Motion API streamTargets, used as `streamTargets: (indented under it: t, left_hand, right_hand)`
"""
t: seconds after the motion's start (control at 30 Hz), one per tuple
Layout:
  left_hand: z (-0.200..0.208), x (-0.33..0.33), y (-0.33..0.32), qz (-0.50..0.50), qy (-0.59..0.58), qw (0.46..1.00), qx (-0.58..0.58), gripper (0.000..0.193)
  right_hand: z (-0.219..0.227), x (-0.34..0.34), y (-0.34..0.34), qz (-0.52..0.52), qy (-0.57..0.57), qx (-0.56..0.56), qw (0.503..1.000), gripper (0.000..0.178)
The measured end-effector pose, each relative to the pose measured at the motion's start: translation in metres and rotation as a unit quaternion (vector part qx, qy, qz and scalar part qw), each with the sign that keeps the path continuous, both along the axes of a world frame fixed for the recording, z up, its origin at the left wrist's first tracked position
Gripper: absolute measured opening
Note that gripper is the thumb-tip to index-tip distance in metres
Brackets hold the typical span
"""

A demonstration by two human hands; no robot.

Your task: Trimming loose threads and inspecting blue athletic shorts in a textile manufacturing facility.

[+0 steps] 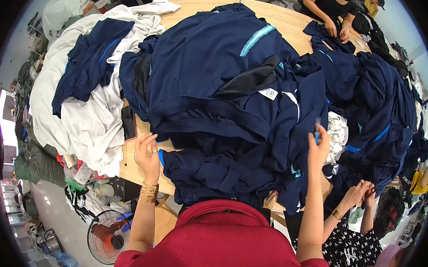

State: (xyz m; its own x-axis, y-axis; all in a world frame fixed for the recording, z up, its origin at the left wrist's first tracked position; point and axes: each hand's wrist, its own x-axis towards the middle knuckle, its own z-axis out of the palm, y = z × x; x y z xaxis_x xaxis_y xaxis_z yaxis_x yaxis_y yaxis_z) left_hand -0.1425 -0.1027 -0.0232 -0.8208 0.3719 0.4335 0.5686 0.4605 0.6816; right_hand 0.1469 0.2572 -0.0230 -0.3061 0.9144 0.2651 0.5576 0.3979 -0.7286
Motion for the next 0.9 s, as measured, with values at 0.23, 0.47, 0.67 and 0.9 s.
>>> streamTargets:
  t: [0.23,0.47,0.67,0.9]
  left_hand:
    - [0.029,-0.023,0.045,-0.052,0.093,0.994,0.015,0.020]
    - [0.039,-0.047,0.068,-0.099,0.067,0.993,-0.020,0.038]
    - [0.034,-0.056,0.070,-0.150,0.062,0.982,-0.095,0.050]
    - [0.034,-0.059,0.074,-0.143,0.040,0.983,-0.104,0.042]
  right_hand:
    - [-0.037,0.006,0.016,-0.027,-0.081,0.086,0.993,0.045]
    - [-0.033,0.001,-0.004,0.030,-0.150,0.049,0.987,0.045]
    - [-0.021,0.007,-0.006,0.037,-0.147,0.045,0.987,0.040]
    - [0.023,-0.026,-0.038,0.061,-0.045,0.078,0.994,0.026]
